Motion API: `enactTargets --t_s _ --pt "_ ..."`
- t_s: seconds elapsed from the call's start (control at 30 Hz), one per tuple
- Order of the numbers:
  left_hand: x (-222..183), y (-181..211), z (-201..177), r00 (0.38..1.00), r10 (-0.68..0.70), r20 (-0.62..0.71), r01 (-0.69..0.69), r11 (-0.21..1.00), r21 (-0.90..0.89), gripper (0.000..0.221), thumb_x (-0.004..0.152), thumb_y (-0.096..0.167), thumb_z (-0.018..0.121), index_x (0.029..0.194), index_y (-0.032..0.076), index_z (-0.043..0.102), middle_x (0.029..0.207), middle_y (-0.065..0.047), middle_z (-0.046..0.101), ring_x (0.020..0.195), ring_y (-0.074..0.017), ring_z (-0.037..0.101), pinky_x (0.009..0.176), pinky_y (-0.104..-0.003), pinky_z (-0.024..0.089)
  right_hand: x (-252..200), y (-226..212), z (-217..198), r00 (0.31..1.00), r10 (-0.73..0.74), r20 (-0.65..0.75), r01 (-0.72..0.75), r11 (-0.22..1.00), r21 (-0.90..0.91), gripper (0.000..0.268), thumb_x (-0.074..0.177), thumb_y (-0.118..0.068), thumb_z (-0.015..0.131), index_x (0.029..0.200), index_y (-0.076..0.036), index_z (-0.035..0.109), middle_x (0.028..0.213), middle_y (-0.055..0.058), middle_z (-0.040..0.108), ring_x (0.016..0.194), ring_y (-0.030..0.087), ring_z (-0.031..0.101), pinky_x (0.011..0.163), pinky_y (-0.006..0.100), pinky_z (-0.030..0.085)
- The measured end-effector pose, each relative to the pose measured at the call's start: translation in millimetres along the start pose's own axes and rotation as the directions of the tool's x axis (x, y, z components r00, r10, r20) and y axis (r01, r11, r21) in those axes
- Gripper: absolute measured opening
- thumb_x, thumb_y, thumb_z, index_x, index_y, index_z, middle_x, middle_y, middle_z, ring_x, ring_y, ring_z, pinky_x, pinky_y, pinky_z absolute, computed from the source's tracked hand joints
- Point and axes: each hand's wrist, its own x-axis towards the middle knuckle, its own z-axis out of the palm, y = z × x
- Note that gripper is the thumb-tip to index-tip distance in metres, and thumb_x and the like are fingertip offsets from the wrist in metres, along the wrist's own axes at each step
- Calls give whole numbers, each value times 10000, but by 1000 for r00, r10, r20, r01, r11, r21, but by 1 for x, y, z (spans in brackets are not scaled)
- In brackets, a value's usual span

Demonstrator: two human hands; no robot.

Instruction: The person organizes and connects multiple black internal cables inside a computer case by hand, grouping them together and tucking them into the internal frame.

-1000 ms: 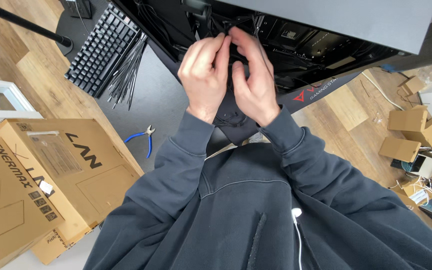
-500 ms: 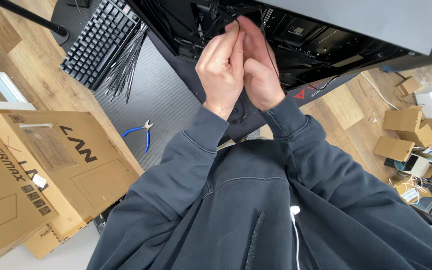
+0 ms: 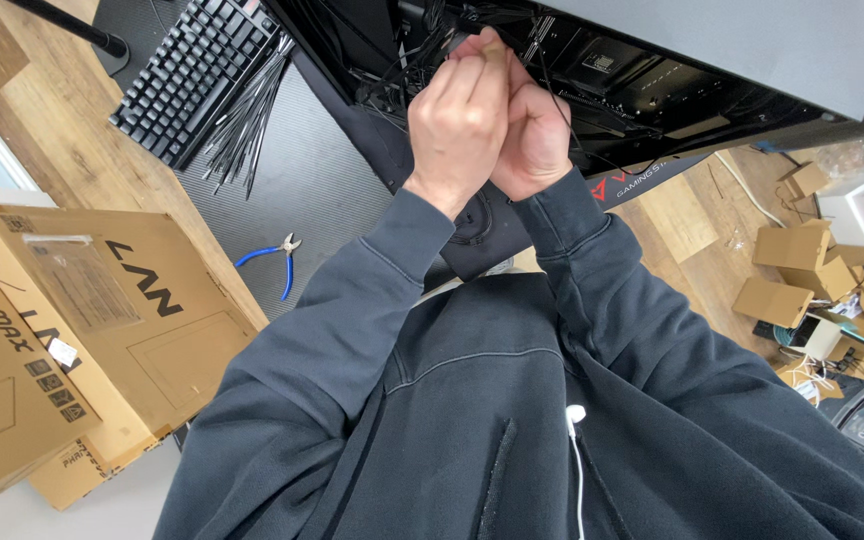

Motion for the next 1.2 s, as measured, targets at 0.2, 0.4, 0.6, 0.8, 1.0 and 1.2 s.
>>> enactTargets --t_s 0.2,0.4,0.6,0.8,1.0,1.2 --pt "-2 15 10 1000 -15 -24 17 997 81 112 1023 103 605 980 13 655 730 -33 524 635 -207 554 500 -354 476 -42 9 47 931 -175 -320 114 973 -198 524 1072 -201 476 1550 10 429 1627 87 438 1470 172 459 1246 310 383" --pt "-25 57 8 836 -387 388 448 891 -76 730 1075 217 513 1585 -101 99 1172 -158 558 682 -252 679 485 -348 546 -106 2 -11 687 -14 -727 -163 971 -172 471 970 -274 441 1349 -71 633 1336 66 691 1262 198 619 967 306 525" --pt "-19 -24 -59 887 -440 143 460 870 -178 352 956 150 666 1304 168 615 1061 -71 691 958 -280 670 836 -400 570 -144 -27 -26 854 4 -520 -397 650 -648 192 1022 -114 498 1047 21 633 1036 166 707 801 233 703 850 365 604" --pt "-39 -51 -16 912 -345 223 399 872 -284 468 944 419 763 1225 73 622 946 -70 670 872 -266 674 830 -398 541 -125 -26 8 916 24 -400 -355 512 -782 306 1044 -167 552 1295 4 588 1189 139 689 1019 200 695 1004 299 534" --pt "-55 -15 -6 754 -630 184 638 635 -436 105 913 229 734 969 148 698 841 23 685 717 -96 642 590 -238 578 -60 6 7 989 -145 -13 -4 62 -998 580 1015 -20 480 1567 -19 303 1570 228 363 1408 357 526 1153 433 503" --pt "-60 -2 -5 614 -752 241 752 464 -468 211 973 296 654 1062 129 747 990 -4 745 892 -113 725 677 -234 611 -46 37 -2 936 -310 -169 -136 128 -982 703 961 -69 590 1567 -109 236 1219 88 616 1036 178 656 852 299 575"
